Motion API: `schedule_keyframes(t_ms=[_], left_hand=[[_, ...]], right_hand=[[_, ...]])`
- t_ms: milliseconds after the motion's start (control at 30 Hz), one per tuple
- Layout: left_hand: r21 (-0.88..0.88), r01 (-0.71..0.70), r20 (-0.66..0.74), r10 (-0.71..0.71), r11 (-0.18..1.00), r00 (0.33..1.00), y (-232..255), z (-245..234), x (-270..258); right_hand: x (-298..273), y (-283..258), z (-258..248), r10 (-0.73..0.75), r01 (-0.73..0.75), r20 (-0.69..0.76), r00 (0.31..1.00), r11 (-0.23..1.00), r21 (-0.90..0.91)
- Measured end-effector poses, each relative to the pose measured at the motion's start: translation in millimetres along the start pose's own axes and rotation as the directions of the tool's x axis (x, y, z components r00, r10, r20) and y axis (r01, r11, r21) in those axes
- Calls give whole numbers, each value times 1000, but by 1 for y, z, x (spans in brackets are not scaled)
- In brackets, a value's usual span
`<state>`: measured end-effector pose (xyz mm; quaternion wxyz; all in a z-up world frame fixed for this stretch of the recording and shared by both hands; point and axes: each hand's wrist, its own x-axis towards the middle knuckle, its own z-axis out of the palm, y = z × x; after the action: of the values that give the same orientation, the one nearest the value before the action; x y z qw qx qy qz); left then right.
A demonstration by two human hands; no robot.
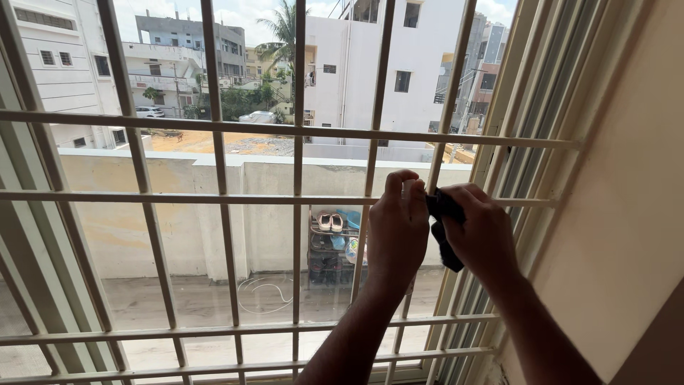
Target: The person wipes a metal window grill by hand using a black cloth, moving the cloth along the horizontal bars.
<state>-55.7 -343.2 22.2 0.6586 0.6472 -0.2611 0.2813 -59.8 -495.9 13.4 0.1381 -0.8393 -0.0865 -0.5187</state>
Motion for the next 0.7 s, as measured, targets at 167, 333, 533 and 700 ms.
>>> schedule_keyframes(t_ms=[167, 333, 533, 700], left_hand=[[10, -66, 14, 65, 998, 998, -6, 0, 0], [-74, -50, 78, 55, 996, 995, -14, 18, -7], [-55, -124, 67, 127, 991, 990, 0, 69, -12], [39, 7, 121, -11, 999, 993, 7, 64, -11]], right_hand=[[-11, 13, -21, -149, 159, -119, 982, 984, 80], [-31, 53, -51, 43, 11, -375, 926, 990, 142], [-15, 83, -40, -78, 73, -84, 993, 995, -68], [-11, 89, -42, 199, -215, -132, 971, 969, -119]])
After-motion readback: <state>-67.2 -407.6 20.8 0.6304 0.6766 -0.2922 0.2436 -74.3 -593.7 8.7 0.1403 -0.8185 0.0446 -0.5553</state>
